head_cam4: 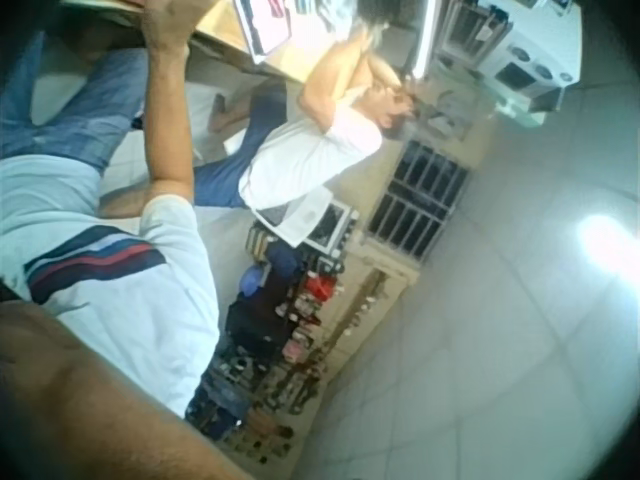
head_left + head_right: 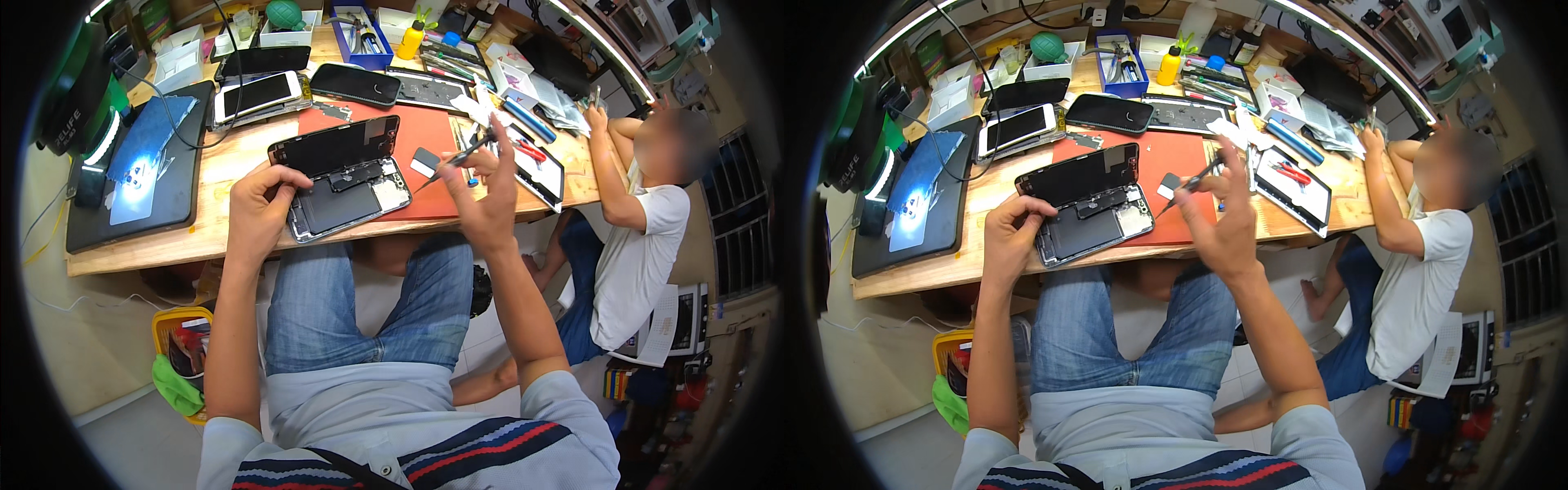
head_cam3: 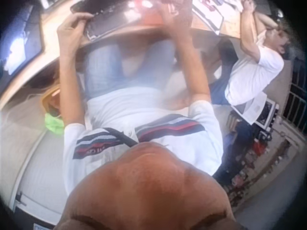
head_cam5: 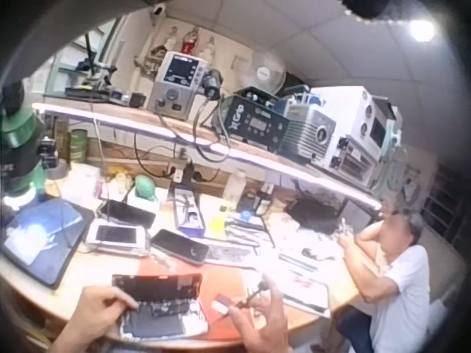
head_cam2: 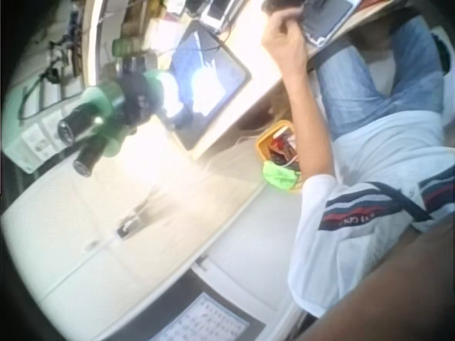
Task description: The person uses a screwdriver to remove screws from the internal frame of a disassembled smartphone. They then reassemble the device by closing the screen and back cover, and finally power it on to verify functionality.
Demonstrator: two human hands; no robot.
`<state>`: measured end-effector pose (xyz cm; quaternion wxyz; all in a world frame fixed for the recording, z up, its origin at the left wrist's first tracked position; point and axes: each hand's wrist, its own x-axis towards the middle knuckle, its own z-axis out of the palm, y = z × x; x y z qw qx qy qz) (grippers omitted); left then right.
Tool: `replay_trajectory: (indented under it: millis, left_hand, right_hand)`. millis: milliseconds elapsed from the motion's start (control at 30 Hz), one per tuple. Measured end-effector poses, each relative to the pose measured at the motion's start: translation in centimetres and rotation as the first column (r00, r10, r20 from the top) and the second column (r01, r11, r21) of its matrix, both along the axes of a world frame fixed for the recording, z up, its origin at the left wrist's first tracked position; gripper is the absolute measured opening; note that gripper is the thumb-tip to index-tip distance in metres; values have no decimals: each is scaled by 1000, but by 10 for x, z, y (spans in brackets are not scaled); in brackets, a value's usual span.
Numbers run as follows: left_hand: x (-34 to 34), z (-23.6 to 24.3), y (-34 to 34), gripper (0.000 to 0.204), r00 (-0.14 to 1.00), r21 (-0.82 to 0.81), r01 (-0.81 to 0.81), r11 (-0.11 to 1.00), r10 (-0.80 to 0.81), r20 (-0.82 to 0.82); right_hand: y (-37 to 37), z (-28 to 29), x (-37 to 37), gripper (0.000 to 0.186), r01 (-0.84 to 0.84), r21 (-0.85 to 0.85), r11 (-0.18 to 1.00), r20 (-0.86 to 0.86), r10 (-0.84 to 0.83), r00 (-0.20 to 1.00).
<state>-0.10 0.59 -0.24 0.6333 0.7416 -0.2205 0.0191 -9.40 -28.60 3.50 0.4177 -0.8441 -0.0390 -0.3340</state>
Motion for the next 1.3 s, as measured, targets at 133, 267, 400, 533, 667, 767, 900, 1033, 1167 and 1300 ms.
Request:
replay_trajectory:
  millis: [133, 267, 400, 533, 667, 767, 900, 1033, 1167, 1300]
  left_hand:
    - [3, 1, -3, 18, 997, 31, -11, 999, 9, 72]
    - [4, -2, -8, 15, 996, -46, 6, 999, -2, 88]
    - [5, -2, -13, 13, 999, -79, 28, 997, -25, 35]
    - [6, -7, -6, 13, 999, -70, -4, 998, 7, 47]
    - [6, -6, -6, 14, 999, -89, -6, 996, 10, 53]
    - [1, -1, -12, 16, 993, -97, -8, 995, 19, 117]
    - [-5, 4, -5, 23, 983, 38, -15, 999, 8, 182]
    - [-7, 0, -6, 29, 959, 38, -35, 999, 23, 281]
    - [-12, 9, -14, 30, 969, 29, -32, 999, 24, 247]
    - [-13, 1, -7, 29, 950, 80, -42, 996, 15, 312]
  right_hand:
    - [-51, 23, 15, 77, 198, -173, 965, -108, -218, 970]
    - [-95, 13, 38, 79, 191, -539, 821, -249, -371, 894]
    - [-96, 11, 40, 52, 308, -580, 754, -52, -412, 910]
    - [-44, 20, 12, 18, 285, -170, 943, -65, -300, 952]
    - [54, -40, -53, 22, 65, -147, 987, -11, -67, 998]
    - [90, -119, -62, 23, 113, 140, 984, -364, -55, 930]
    - [91, -174, 4, 32, 116, 57, 992, -488, -74, 870]
    - [105, -186, 79, 46, -264, 160, 951, -398, 307, 864]
    - [156, -173, 82, 44, -231, 468, 853, -106, 313, 944]
    - [187, -162, 85, 45, -249, 171, 953, -333, 293, 896]
